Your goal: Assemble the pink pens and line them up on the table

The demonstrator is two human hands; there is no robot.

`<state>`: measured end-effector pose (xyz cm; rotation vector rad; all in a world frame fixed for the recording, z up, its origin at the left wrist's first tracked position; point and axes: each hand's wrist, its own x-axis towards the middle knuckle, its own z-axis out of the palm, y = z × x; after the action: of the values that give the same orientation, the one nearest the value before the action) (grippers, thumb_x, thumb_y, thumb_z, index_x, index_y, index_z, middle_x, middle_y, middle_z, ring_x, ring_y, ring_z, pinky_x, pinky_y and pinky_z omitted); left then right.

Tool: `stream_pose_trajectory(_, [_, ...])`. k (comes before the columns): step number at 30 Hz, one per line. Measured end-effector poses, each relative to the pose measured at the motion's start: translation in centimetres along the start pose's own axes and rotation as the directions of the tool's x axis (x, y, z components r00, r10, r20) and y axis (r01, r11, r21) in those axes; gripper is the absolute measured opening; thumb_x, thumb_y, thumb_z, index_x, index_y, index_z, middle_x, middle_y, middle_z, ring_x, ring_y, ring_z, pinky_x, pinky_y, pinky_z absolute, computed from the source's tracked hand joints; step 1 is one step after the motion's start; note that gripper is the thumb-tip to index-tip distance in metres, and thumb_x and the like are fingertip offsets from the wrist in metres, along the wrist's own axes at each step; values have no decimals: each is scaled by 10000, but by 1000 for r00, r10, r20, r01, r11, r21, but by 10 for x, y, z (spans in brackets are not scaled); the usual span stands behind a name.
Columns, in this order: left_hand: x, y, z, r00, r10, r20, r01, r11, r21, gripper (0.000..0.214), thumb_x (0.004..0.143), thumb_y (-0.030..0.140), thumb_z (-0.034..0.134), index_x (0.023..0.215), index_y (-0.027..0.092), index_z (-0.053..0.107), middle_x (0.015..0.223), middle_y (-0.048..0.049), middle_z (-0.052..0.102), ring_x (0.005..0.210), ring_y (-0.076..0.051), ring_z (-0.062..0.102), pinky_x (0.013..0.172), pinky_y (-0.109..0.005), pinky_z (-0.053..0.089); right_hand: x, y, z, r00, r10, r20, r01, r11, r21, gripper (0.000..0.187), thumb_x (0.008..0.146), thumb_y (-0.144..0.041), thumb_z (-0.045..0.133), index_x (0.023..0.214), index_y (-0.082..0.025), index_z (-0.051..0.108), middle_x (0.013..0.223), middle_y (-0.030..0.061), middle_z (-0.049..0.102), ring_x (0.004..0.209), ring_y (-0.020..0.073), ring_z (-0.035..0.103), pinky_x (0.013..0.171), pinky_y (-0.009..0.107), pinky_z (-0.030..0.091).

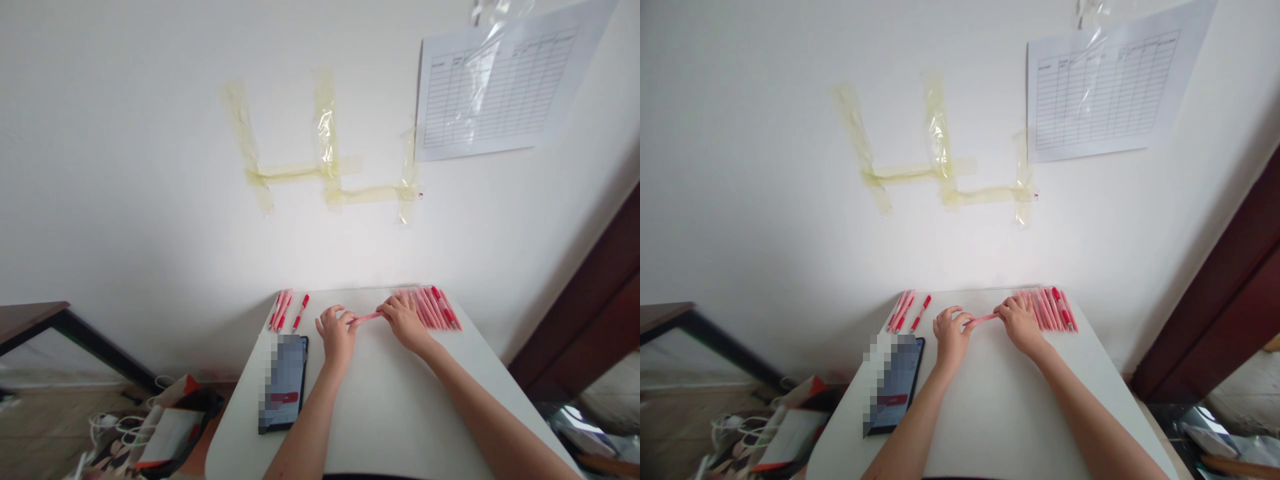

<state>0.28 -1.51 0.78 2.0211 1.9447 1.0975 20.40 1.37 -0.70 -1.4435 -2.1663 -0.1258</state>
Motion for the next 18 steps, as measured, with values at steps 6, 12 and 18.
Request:
stream_pose_trajectory(6, [0,0,1,1000,-2,-11,2,1000,-1,77,844,266,713,886,310,760,1251,-43,610,1285,-267,476,1173,-657,217,1,-3,-5,999,27,30,-29,997,73,324,1047,-330,375,1052,-265,693,1022,65,680,1074,265,557,1129,636,266])
stream_pose_trajectory(12, [0,0,1,1000,3,-9,-3,1000,-7,76,841,272,717,885,317,759,1253,-41,610,1289,-265,472,1175,-655,202,0,-8,-11,999,52,4,-52,988,145,243,1029,-306,411,1072,-256,645,997,65,713,1081,249,588,1161,648,205])
stream_pose_trajectory(18, [1,0,0,1000,-19,-24,19,1000,12,89,828,258,727,883,315,766,1241,-41,616,1256,-263,479,1156,-592,255,-1,-4,-12,1000,-4,-21,7,987,160,175,978,-319,528,1119,-271,619,1006,51,710,1082,240,592,1170,625,220])
